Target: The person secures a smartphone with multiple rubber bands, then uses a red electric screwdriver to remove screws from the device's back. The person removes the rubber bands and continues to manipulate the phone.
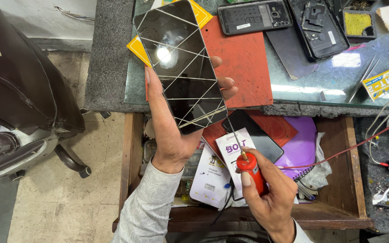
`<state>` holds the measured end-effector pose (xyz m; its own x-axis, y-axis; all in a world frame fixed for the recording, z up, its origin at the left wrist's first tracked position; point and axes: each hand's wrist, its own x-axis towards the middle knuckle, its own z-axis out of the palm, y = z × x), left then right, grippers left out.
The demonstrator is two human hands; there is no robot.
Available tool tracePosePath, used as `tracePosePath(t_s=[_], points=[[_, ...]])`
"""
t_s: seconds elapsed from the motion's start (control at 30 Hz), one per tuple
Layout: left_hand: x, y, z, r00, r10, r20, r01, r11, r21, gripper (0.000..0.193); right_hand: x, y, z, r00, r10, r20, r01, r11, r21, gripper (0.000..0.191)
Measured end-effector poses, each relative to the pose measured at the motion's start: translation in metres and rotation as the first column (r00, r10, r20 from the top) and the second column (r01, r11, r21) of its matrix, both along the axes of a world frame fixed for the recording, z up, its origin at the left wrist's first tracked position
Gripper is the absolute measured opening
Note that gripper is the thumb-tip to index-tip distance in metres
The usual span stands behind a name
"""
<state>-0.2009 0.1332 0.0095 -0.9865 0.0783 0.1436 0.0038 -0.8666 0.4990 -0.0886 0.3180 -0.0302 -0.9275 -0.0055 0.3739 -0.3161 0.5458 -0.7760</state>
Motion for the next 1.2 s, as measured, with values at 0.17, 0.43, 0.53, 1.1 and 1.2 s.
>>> tracePosePath(t_s=[0.17,0.43,0.53,1.1,1.2], points=[[0.0,0.001,-0.001,1.0,0.008,-0.021,-0.008,1.0,0.011,0.081,0.0,0.0,0.001,0.999,0.027,-0.029,-0.027,1.0,0.0,0.038],[-0.004,0.004,-0.006,1.0,-0.015,-0.007,0.016,0.999,0.045,0.083,0.0,-0.005,0.008,0.99,0.142,-0.025,-0.14,0.989,0.053,0.042],[-0.003,0.005,-0.007,1.0,-0.004,-0.018,0.005,1.0,0.029,0.082,-0.001,-0.008,0.01,0.986,0.165,-0.032,-0.163,0.984,0.066,0.043],[0.002,0.008,-0.001,1.0,-0.004,0.004,0.005,0.988,-0.152,0.088,-0.002,-0.012,0.009,0.978,0.206,-0.003,-0.206,0.977,0.058,0.045],[0.004,0.008,-0.001,1.0,0.0,0.01,0.002,0.989,-0.151,0.088,-0.001,-0.012,0.01,0.979,0.203,0.004,-0.203,0.977,0.062,0.045]])
